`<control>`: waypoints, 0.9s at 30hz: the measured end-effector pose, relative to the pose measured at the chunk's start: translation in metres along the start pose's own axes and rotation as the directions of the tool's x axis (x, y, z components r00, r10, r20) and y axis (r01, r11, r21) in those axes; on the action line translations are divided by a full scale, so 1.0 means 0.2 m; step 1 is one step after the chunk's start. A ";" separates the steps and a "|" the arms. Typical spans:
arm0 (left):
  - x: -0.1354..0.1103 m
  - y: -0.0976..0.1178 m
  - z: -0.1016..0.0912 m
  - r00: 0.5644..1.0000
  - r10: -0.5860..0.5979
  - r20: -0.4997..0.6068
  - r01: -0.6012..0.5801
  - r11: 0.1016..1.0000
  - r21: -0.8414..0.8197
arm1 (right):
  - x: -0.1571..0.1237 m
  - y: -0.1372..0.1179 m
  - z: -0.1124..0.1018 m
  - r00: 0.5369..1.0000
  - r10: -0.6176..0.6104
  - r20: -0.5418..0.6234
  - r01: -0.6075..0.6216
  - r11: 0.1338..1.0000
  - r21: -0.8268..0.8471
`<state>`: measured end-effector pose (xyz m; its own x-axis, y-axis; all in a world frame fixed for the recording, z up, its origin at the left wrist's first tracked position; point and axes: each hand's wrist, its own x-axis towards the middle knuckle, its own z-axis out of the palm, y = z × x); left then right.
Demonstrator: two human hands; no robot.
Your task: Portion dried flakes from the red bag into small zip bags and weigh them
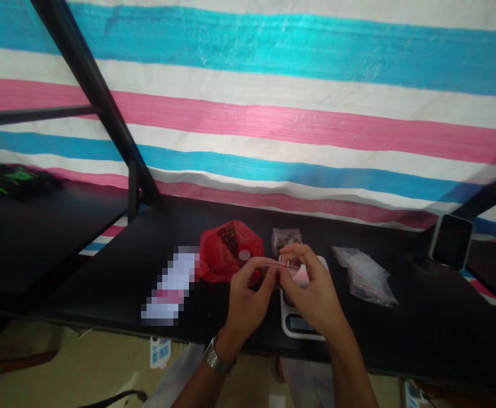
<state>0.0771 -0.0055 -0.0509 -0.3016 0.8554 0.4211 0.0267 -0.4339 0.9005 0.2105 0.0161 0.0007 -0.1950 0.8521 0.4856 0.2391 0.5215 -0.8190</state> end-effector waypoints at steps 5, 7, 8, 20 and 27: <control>0.01 0.01 -0.03 0.999 0.030 0.021 -0.030 1.000 0.007 | 0.00 -0.01 0.00 0.999 0.004 0.034 -0.004 1.000 0.008; 0.02 0.01 -0.04 0.998 0.040 0.041 -0.040 0.999 0.008 | 0.00 -0.01 0.00 0.999 0.006 0.043 -0.007 1.000 0.012; 0.02 0.02 -0.04 0.998 0.041 0.048 -0.042 0.999 0.009 | 0.00 -0.01 0.00 0.999 0.011 0.049 -0.012 1.000 0.017; 0.03 0.04 -0.03 0.995 0.094 -0.012 -0.092 0.987 0.132 | 0.01 0.07 -0.02 0.993 0.117 -0.029 -0.113 0.985 0.127; 0.02 0.05 -0.02 0.993 0.116 -0.010 -0.113 0.983 0.147 | 0.01 0.05 -0.04 0.984 0.136 -0.116 -0.120 0.983 0.136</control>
<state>0.0729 -0.0077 -0.0413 -0.3060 0.7965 0.5214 0.2002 -0.4816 0.8532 0.2207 0.0237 -0.0049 -0.0493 0.9145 0.4015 0.1294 0.4045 -0.9053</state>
